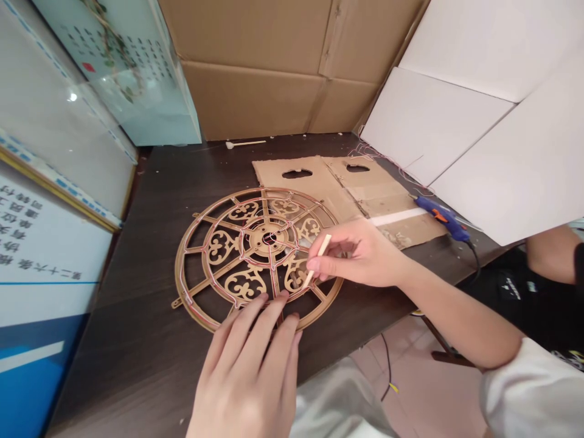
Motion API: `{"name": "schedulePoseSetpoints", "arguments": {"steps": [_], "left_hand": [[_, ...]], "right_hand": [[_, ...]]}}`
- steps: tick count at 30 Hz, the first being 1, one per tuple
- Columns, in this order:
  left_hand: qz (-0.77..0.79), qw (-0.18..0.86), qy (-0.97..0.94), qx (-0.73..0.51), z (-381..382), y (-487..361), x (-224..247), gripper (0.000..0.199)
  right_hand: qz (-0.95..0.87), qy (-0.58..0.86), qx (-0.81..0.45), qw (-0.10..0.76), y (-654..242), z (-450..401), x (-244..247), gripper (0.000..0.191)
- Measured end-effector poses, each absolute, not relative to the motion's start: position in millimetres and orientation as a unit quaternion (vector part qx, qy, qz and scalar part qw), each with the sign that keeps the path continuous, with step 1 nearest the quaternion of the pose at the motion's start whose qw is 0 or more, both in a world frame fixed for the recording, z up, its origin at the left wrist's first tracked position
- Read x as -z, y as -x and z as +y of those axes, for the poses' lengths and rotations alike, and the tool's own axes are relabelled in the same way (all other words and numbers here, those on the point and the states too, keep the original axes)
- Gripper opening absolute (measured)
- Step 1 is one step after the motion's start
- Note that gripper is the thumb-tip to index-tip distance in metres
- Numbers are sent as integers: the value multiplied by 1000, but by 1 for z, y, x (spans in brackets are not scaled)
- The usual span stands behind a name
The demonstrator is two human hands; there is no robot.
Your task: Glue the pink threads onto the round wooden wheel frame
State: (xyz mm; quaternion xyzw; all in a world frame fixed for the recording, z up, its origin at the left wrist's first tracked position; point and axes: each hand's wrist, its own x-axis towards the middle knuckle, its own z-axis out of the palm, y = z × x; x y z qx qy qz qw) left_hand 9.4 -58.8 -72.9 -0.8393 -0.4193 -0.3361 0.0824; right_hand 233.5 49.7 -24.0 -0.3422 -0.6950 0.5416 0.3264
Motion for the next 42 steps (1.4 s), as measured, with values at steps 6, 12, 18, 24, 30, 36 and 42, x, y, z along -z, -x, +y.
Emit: {"name": "schedulePoseSetpoints", "arguments": {"steps": [6,12,18,24,30,36,42], "left_hand": [[-424,74,837,337,-60,-9,73,18],[-424,72,837,337,-60,-10,74,18],[-422,75,839,334,-60,-10,73,18],[-422,70,840,334,-59,-11,72,18],[-427,68,836,338,-60,-11,73,18],[-438,62,833,334,-61,-13,71,20],[-433,64,836,330,-62,-11,71,20]], "right_hand": [[-691,344,-547,323,-233,50,25,21],[-705,349,-518,338,-233,48,23,22],[-735,343,-491,317,-236,48,19,23],[-723,354,-499,320,-236,49,20,24],[-659,361,-580,315,-233,52,22,29],[-649,364,-595,305,-231,54,23,35],[-648,358,-599,305,-231,54,23,35]]}}
